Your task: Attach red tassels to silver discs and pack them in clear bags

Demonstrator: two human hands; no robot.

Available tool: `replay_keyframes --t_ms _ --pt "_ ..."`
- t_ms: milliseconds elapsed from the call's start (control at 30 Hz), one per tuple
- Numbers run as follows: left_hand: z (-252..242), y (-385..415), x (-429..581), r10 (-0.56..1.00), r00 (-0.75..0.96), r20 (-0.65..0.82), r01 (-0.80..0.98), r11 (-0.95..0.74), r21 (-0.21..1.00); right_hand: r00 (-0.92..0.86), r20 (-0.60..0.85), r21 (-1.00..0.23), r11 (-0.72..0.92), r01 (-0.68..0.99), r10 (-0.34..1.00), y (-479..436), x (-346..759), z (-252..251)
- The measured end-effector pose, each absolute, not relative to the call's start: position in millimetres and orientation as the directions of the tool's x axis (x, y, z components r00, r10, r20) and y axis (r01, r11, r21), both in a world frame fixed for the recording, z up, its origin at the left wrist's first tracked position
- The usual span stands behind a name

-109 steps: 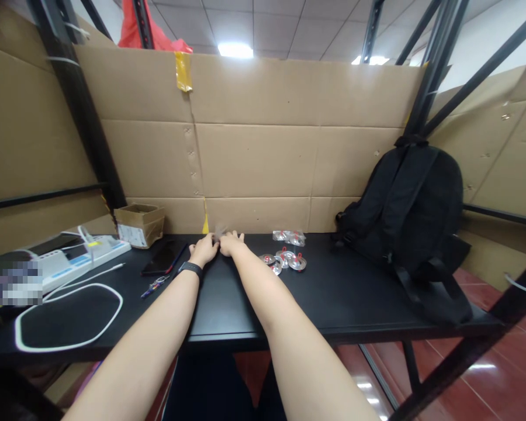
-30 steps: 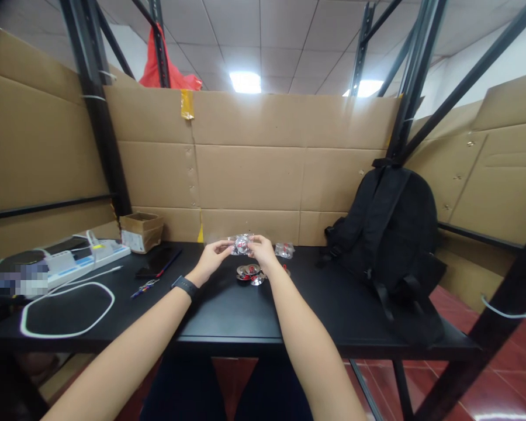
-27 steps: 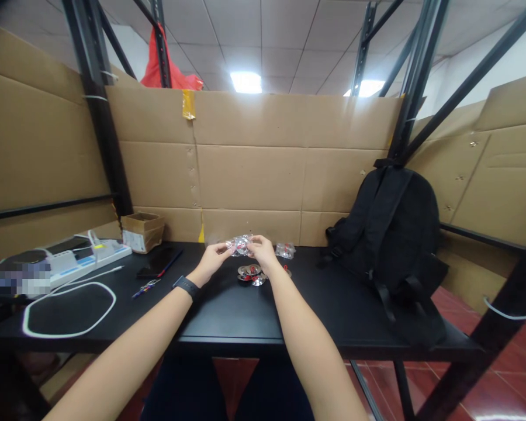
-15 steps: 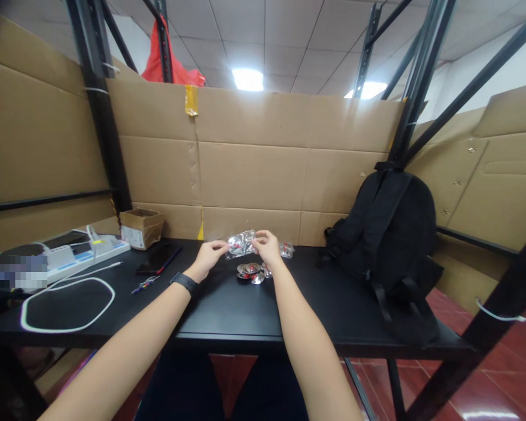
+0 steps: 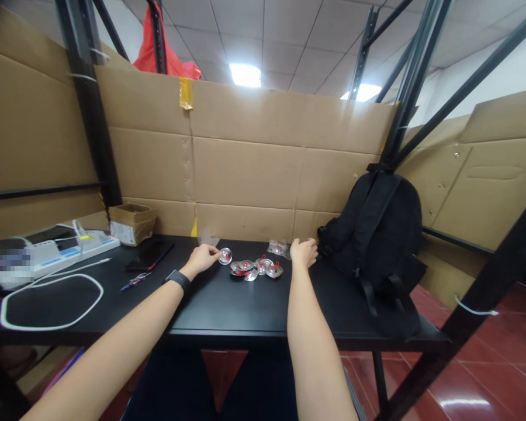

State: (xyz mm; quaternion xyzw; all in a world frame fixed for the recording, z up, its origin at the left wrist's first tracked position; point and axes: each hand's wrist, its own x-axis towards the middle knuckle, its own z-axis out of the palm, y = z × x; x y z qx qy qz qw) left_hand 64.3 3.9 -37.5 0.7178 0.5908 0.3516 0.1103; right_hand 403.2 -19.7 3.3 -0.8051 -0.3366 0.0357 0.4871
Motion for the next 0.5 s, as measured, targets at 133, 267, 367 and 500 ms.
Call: replay_keyframes --t_ms 133,267,367,500 --pt "-34.8 1.0 63.5 0.937 0.061 0.344 0.813 -0.247 0.528 0.691 0.375 -0.722 -0.273 0.636 0.618 -23.1 387.8 5.4" --pt "-32.1 2.4 62.7 0.949 0.060 0.311 0.789 -0.236 0.567 0.608 0.478 -0.683 -0.168 0.711 0.633 -18.7 376.2 7.3" --pt "-30.5 3.8 62.6 0.967 0.064 0.247 0.782 -0.202 0.589 0.588 0.505 -0.663 -0.152 0.733 0.632 -14.3 375.5 5.2" --pt "-27.1 1.1 63.5 0.984 0.115 0.137 0.836 -0.170 0.521 0.558 0.451 -0.654 -0.168 0.737 0.697 -11.9 392.5 -3.5"
